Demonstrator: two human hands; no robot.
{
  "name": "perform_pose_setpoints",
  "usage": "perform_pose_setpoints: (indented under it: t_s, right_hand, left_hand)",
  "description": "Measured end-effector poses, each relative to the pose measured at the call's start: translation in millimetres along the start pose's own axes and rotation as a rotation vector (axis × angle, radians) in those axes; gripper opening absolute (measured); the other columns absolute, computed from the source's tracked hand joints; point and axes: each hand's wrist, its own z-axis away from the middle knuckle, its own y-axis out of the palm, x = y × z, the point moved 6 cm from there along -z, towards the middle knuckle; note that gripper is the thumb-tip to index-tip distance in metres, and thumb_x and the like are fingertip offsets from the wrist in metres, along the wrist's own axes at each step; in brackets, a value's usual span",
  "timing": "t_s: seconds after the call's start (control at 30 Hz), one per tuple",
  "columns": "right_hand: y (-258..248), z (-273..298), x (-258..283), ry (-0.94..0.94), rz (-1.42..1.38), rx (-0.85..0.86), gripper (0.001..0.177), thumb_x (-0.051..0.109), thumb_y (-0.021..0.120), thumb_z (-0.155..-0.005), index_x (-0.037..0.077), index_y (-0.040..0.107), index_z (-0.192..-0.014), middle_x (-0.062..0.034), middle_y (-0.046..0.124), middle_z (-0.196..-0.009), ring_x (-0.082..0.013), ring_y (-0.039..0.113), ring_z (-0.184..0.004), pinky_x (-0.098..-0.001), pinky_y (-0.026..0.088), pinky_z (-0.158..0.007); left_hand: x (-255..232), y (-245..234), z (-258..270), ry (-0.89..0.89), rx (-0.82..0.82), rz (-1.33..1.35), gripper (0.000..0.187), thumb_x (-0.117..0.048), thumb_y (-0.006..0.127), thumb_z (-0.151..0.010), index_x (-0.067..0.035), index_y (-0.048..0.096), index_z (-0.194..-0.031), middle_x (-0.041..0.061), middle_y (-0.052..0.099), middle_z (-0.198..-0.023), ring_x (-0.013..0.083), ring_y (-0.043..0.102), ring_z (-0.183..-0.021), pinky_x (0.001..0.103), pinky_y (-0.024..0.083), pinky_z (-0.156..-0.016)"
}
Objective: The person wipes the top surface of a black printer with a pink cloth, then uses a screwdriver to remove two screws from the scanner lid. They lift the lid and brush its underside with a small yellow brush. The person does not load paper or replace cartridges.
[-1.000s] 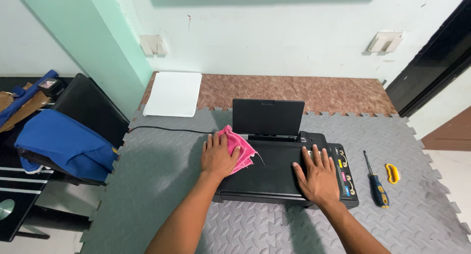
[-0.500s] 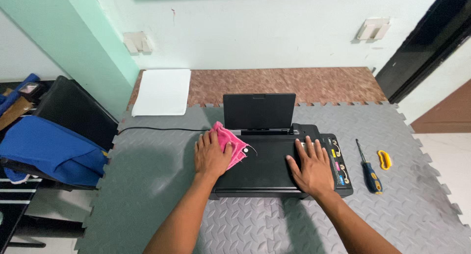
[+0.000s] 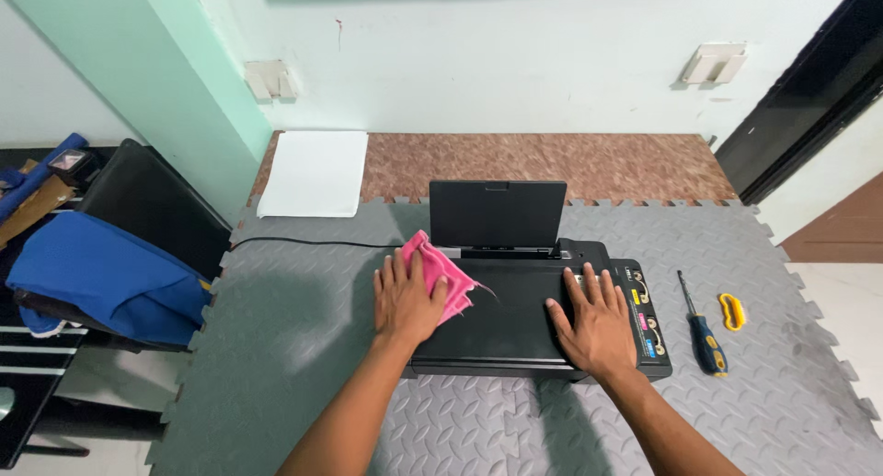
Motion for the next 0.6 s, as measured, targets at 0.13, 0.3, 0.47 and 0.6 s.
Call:
perform_pose_setpoints:
  t_s: [0.13, 0.3, 0.47, 0.6]
  right_hand:
    - [0.3, 0.2, 0.4, -0.018, 0.008, -0.029, 0.072, 0.06, 0.041, -0.098, 0.016, 0.039, -0.155, -0.0184, 0.03, -0.162, -0.0378, 0.022, -0.151, -0.0469, 0.017, -0.122]
    - [0.5, -1.0, 0.4, -0.018, 0.001, -0.028, 0.072, 0.06, 0.041, -0.098, 0.017, 0.04, -0.155, -0.0182, 0.03, -0.162, -0.0382, 0.021, -0.151, -0.0473, 0.017, -0.122]
    - [1.4, 0.4, -0.4, -0.011, -0.008, -0.033, 0.071, 0.06, 0.041, -0.098, 0.017, 0.04, -0.155, -0.0181, 0.03, -0.163, -0.0378, 0.021, -0.152, -0.0473, 0.016, -0.122]
    - [2.4, 0.4, -0.3, -0.021, -0.001, -0.042, 0.071, 0.06, 0.041, -0.098, 0.017, 0.039, -0.155, -0.0178, 0.03, -0.163, -0.0372, 0.021, -0.152, -0.0468, 0.016, -0.122]
  left_hand:
    - [0.2, -0.2, 16.1, 0.124, 0.061, -0.047, 0.085, -0.059, 0.053, -0.093, -0.002, 0.033, -0.153, 0.028, 0.024, -0.161, 0.0442, 0.02, -0.149, 0.055, 0.01, -0.12]
    - [3.4, -3.5, 42.5, 0.206, 0.038, 0.0, 0.083, -0.057, 0.051, -0.093, -0.004, 0.035, -0.155, 0.026, 0.024, -0.163, 0.043, 0.02, -0.151, 0.055, 0.011, -0.122]
    - [19.8, 10.8, 41.2, -0.042, 0.05, -0.034, 0.084, -0.057, 0.047, -0.098, 0.003, 0.028, -0.154, 0.028, 0.018, -0.163, 0.0434, 0.019, -0.15, 0.055, 0.019, -0.118]
    - [30.2, 8.7, 37.6, -0.105, -0.015, 0.079, 0.073, -0.048, 0.044, -0.101, -0.002, 0.028, -0.156, 0.024, 0.022, -0.165, 0.0431, 0.025, -0.151, 0.05, 0.029, -0.118]
